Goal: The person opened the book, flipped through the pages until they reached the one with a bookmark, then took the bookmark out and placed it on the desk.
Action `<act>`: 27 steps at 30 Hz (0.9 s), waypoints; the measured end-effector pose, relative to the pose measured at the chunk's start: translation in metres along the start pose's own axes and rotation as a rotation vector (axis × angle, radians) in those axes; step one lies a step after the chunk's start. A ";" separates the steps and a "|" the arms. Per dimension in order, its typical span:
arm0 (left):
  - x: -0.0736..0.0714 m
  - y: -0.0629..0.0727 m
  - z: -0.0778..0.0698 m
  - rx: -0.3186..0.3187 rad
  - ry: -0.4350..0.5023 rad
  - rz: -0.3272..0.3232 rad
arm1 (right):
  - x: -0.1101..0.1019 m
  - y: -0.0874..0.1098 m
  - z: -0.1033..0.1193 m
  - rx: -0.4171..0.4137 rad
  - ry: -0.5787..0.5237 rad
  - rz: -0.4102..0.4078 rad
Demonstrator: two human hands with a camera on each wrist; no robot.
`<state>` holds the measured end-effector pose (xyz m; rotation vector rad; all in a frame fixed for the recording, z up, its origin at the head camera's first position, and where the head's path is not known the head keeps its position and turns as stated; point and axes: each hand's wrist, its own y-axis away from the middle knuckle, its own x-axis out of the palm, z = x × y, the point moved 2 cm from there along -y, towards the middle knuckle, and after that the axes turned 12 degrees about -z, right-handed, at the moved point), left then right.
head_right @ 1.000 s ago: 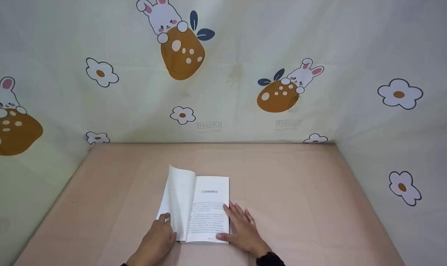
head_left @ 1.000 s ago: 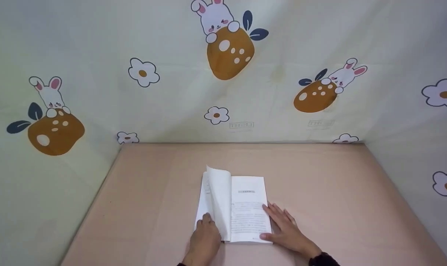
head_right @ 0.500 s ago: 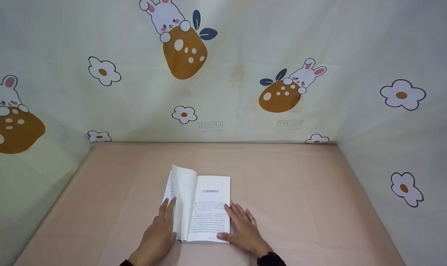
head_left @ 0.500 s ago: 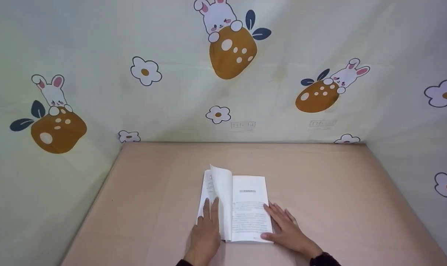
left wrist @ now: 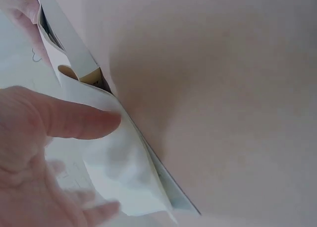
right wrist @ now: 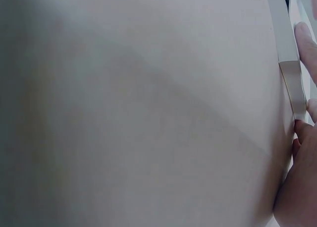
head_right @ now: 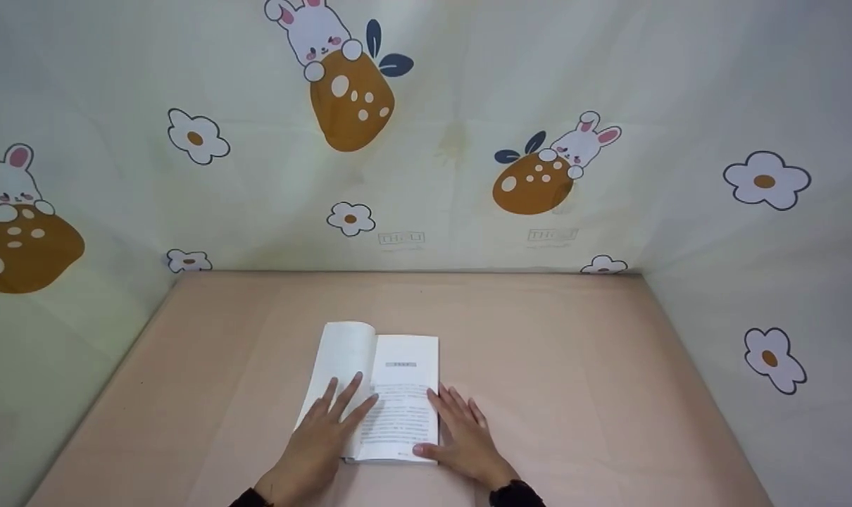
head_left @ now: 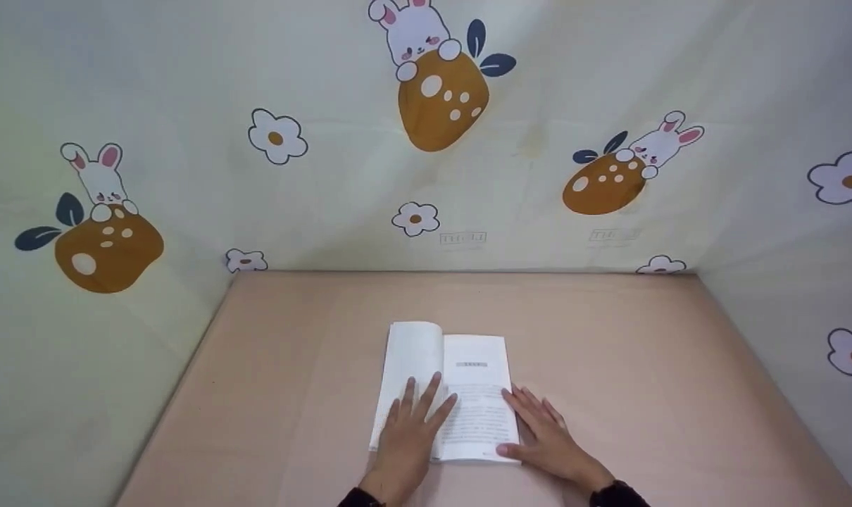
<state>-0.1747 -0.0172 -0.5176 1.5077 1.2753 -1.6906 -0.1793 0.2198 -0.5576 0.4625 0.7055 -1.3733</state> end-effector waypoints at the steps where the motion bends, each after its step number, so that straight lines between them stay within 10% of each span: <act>1: 0.000 -0.001 -0.001 0.027 0.005 0.009 | 0.000 0.000 0.000 -0.003 -0.001 -0.001; 10: 0.000 -0.004 -0.006 0.032 0.100 0.092 | 0.001 0.000 -0.002 -0.010 -0.007 0.003; 27: 0.004 -0.008 -0.016 0.014 -0.018 0.056 | 0.000 0.000 0.000 -0.029 -0.005 -0.018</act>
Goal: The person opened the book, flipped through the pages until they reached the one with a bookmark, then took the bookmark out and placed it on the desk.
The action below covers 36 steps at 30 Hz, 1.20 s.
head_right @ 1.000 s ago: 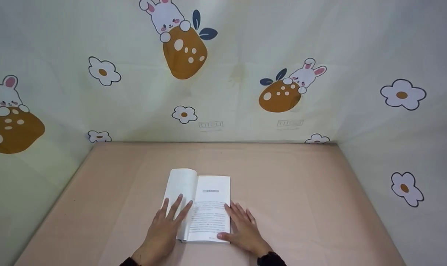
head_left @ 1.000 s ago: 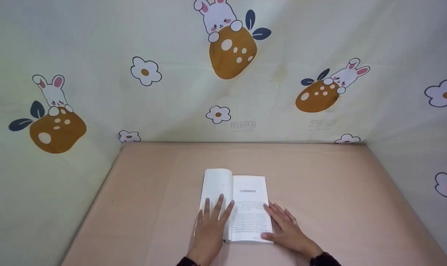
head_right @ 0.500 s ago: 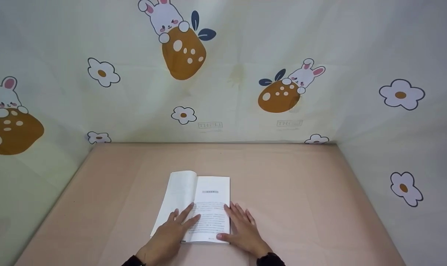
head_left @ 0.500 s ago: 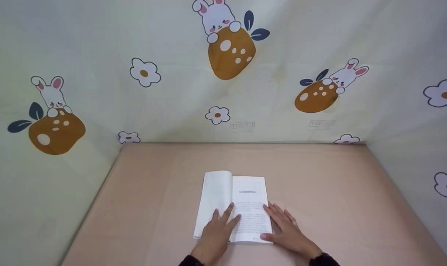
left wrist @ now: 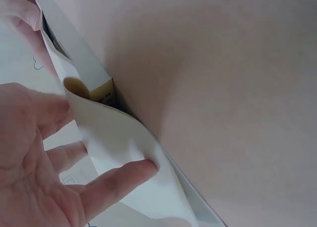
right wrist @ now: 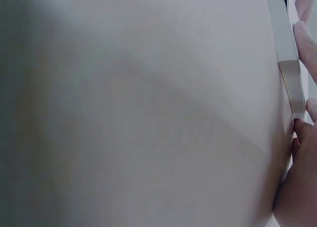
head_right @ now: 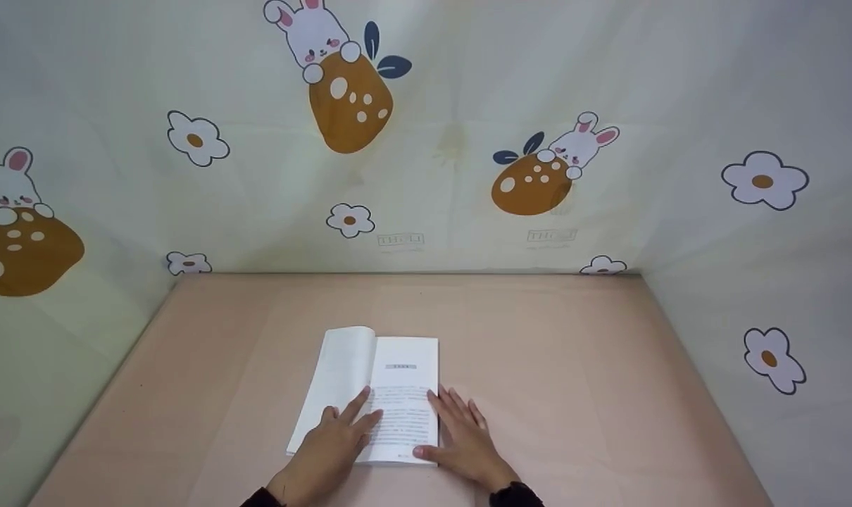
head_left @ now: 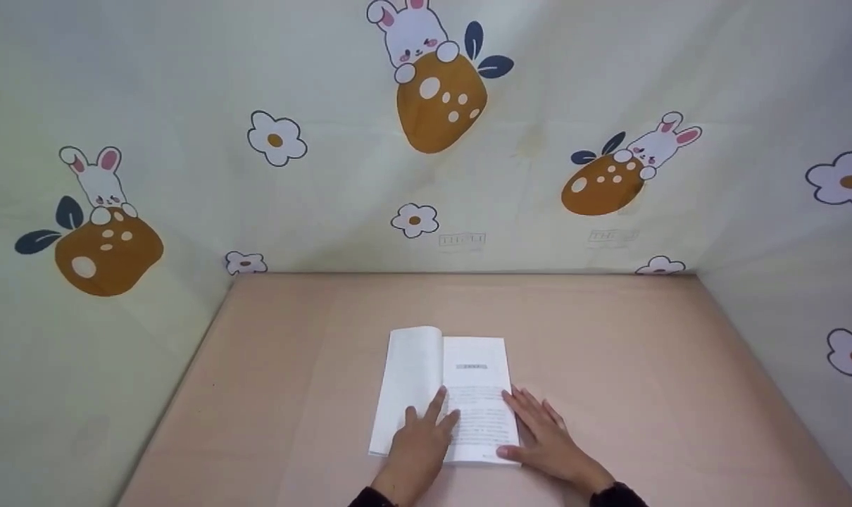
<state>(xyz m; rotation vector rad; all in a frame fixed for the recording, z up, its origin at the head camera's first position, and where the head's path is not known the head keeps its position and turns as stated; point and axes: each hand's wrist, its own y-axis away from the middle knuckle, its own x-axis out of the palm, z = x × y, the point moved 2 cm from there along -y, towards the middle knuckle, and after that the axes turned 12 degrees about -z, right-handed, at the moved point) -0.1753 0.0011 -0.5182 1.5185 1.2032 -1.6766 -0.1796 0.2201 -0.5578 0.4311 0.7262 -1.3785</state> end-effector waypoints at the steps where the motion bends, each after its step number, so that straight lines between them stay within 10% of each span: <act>1: 0.000 0.000 -0.001 0.006 -0.022 -0.003 | 0.000 0.000 0.000 -0.001 0.002 0.001; 36: -0.003 -0.006 -0.009 -0.049 -0.079 0.089 | -0.007 0.003 0.001 0.035 -0.097 0.068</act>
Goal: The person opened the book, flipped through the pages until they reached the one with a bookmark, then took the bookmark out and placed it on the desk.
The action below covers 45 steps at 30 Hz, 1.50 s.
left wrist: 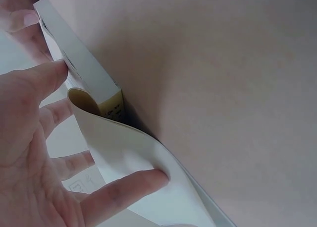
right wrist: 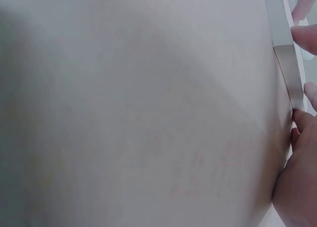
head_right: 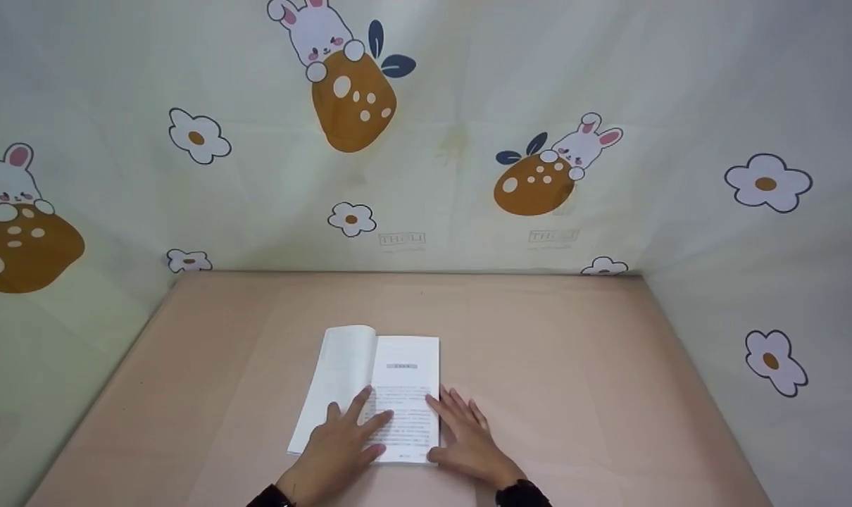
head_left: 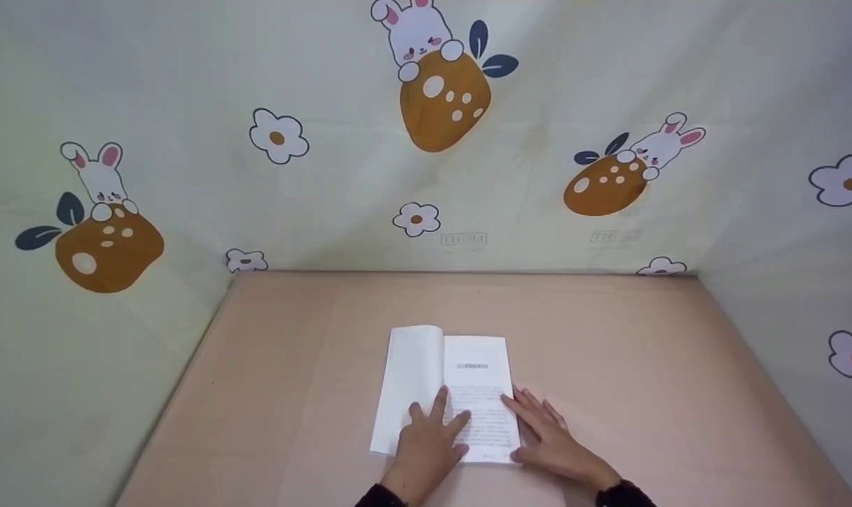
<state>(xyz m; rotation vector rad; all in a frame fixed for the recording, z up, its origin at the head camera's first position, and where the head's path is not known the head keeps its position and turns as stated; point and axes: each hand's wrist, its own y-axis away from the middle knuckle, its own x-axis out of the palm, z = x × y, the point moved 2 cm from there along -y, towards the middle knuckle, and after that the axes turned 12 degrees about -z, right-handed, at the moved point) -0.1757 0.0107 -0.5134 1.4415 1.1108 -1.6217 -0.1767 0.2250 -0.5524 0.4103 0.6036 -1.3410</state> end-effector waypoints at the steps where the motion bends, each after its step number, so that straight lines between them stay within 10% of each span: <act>1: 0.000 0.000 0.000 0.001 -0.004 0.006 | 0.000 0.000 0.000 0.007 -0.008 0.004; 31: 0.002 0.003 0.003 0.074 -0.076 -0.082 | -0.001 0.000 -0.002 -0.070 -0.039 -0.021; 45: 0.003 -0.001 0.004 0.064 0.037 -0.096 | 0.001 0.000 -0.001 0.039 -0.018 -0.012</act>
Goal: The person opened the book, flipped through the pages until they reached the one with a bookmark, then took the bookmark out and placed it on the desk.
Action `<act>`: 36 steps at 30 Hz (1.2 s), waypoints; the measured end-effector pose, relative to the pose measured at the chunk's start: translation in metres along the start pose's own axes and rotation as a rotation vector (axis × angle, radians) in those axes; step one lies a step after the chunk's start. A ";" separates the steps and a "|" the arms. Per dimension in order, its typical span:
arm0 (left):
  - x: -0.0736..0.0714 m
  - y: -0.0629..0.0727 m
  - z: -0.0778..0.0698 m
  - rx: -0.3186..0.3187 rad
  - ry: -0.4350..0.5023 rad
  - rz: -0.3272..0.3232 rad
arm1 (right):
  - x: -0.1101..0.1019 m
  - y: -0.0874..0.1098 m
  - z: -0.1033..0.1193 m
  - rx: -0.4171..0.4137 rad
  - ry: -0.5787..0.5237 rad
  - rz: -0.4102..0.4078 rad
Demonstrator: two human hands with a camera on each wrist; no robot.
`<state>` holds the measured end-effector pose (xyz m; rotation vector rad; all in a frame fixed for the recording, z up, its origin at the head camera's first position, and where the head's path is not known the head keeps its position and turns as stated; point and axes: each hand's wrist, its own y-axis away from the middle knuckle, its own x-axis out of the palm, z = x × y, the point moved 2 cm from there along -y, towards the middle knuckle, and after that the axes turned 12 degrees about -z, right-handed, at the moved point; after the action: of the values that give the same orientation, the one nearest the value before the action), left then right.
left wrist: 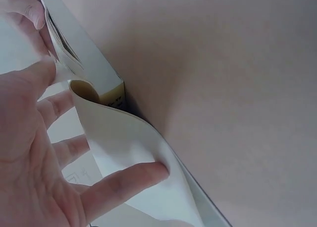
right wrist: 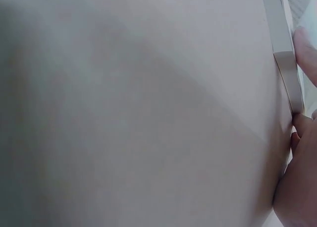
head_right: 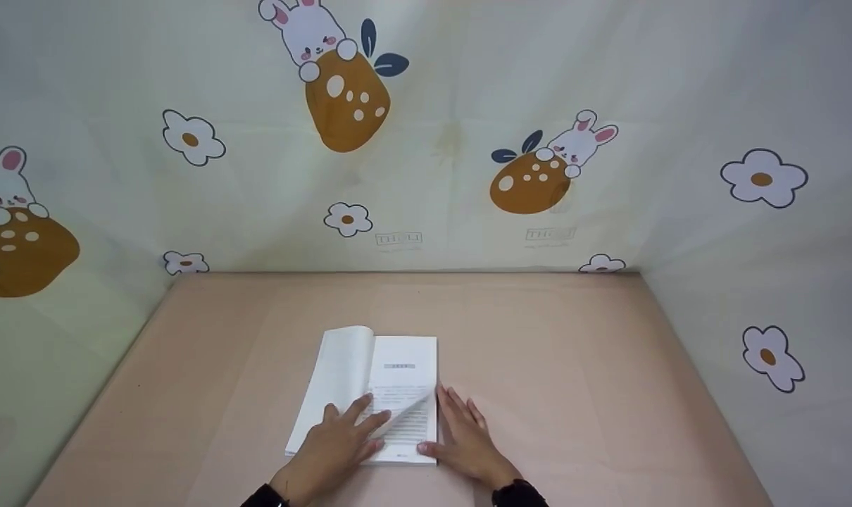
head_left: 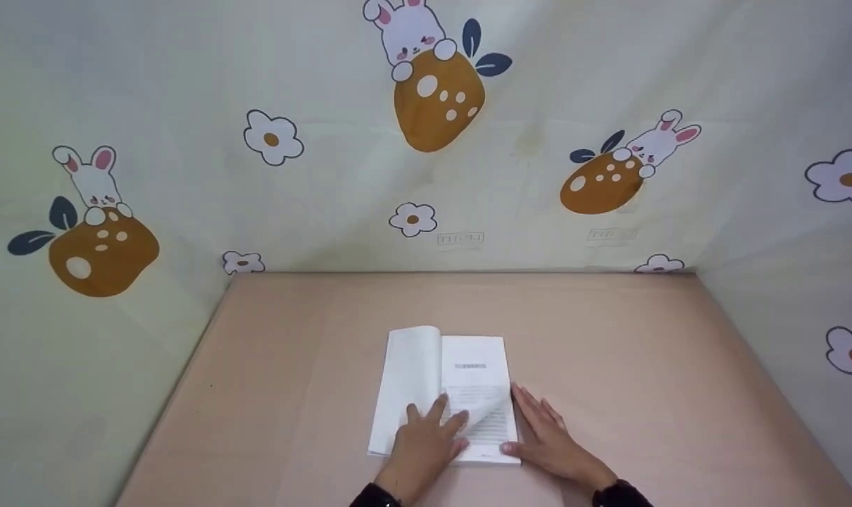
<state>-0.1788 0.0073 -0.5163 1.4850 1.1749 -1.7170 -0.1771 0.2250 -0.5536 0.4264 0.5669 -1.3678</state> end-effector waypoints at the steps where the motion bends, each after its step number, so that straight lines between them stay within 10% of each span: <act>1: 0.001 0.000 0.000 -0.004 0.007 0.000 | 0.000 0.000 0.000 0.001 0.000 -0.003; 20: 0.000 0.001 0.011 -0.187 0.211 -0.035 | 0.001 -0.001 -0.002 -0.056 0.016 0.011; 36: -0.005 0.002 0.027 -0.477 0.343 -0.013 | 0.001 -0.001 -0.001 -0.065 0.015 -0.015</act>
<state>-0.1883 -0.0183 -0.5118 1.4931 1.6348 -1.0991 -0.1784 0.2245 -0.5548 0.3806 0.6266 -1.3573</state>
